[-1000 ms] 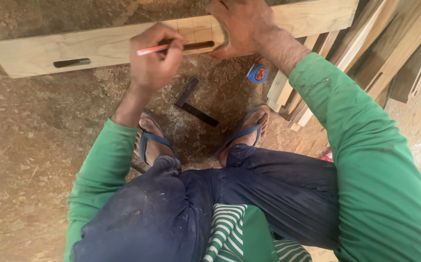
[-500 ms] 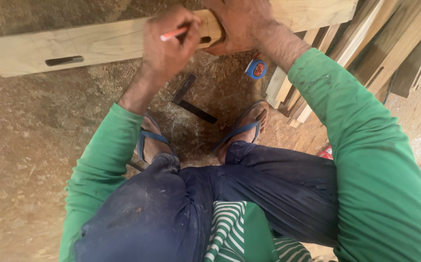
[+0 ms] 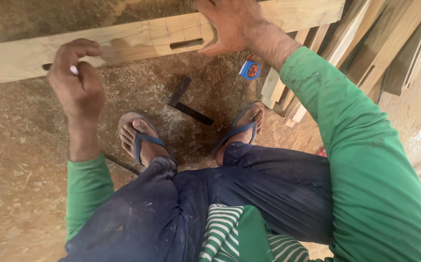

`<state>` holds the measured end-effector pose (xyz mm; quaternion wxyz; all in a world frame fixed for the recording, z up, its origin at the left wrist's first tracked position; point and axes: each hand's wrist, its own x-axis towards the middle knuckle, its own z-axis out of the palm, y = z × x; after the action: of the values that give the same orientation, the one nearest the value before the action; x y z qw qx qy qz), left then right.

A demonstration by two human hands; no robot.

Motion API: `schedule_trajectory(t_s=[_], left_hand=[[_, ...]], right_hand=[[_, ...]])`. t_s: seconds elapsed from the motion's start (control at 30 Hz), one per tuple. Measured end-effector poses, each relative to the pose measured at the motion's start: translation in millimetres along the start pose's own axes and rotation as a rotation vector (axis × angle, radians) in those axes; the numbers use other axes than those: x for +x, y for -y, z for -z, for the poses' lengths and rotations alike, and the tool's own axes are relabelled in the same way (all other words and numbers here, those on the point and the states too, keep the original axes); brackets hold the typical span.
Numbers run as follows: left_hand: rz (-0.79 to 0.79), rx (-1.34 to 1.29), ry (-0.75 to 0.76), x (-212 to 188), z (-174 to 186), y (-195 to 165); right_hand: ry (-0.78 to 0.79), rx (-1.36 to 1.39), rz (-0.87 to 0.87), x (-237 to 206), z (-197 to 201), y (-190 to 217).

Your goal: The person sits on the workshop floor and measures wooden boards with a tape measure and steel ruler, then marks cut lines on them with a pencil, using an L-square at times. They reposition and turn the boards between measurements and set marked boards aside with other lumber.

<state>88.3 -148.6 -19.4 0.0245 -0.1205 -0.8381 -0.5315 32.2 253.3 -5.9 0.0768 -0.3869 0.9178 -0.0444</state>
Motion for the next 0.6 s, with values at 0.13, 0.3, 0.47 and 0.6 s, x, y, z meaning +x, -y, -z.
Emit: schedule_trajectory(t_s=[0.13, 0.3, 0.47, 0.6], left_hand=[[-0.085, 0.443, 0.078, 7.7, 25.4, 12.5], [-0.197, 0.789, 0.237, 7.5, 49.3, 16.9], [-0.122, 0.841, 0.286, -12.4, 72.5, 25.5], [0.04, 0.871, 0.34, -42.1, 102.7, 22.0]], right_hand=[[-0.125, -0.078, 0.081, 6.9, 3.1, 1.5], [0.236, 0.133, -0.132, 21.9, 2.5, 19.5], [0.104, 0.12, -0.042, 39.3, -2.2, 54.0], [0.042, 0.258, 0.027, 53.9, 5.8, 61.6]])
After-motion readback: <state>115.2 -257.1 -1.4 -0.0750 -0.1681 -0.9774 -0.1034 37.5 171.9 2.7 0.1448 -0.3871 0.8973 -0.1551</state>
